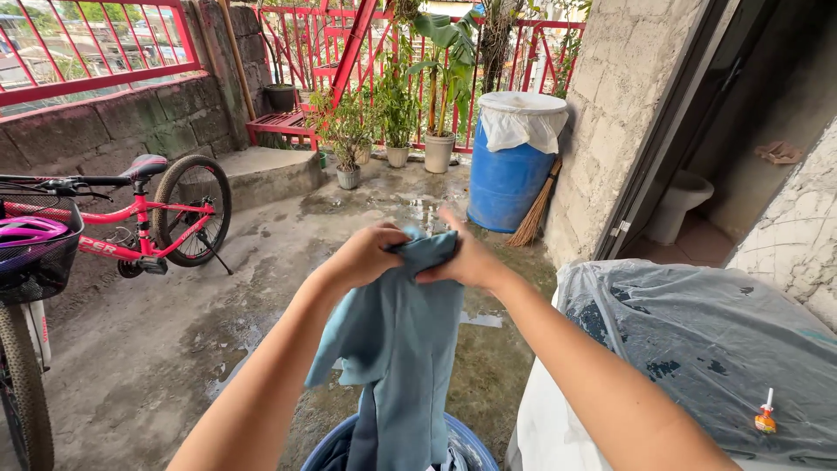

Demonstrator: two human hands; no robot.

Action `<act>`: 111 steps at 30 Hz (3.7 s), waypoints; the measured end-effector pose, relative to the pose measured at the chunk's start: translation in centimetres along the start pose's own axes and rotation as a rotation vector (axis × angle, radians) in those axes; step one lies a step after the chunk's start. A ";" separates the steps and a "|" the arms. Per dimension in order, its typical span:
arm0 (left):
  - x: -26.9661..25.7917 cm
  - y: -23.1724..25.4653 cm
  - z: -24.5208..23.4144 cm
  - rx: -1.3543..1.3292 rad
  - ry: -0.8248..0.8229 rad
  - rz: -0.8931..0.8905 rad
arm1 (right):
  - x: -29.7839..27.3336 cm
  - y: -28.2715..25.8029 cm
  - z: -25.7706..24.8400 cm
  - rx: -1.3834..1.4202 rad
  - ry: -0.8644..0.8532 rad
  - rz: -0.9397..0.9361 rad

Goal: Transferring wet clothes from a portable washing machine to a bucket and inspecting them.

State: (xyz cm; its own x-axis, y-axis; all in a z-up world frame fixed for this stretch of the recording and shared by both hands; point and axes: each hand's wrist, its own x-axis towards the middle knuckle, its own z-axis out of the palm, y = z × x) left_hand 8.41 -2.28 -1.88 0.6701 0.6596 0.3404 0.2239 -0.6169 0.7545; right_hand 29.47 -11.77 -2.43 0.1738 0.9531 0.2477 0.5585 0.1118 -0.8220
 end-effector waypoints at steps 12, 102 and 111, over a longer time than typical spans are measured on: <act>-3.5 -1.7 1.4 -0.257 0.319 -0.329 | -0.7 -3.2 4.1 0.532 0.102 -0.016; -34.8 -27.8 18.5 -0.468 0.680 -1.767 | -25.7 27.9 20.9 0.741 0.405 1.615; -33.5 -27.5 21.6 -0.438 0.496 -1.645 | -25.0 28.4 18.3 0.804 0.426 1.555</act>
State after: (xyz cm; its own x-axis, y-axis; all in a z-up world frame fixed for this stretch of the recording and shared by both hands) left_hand -4.95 -16.71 -46.16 -0.3066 0.5274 -0.7924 0.1381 0.8483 0.5112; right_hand 26.16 -27.27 -41.40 0.3471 0.1919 -0.9180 -0.7685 -0.5028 -0.3957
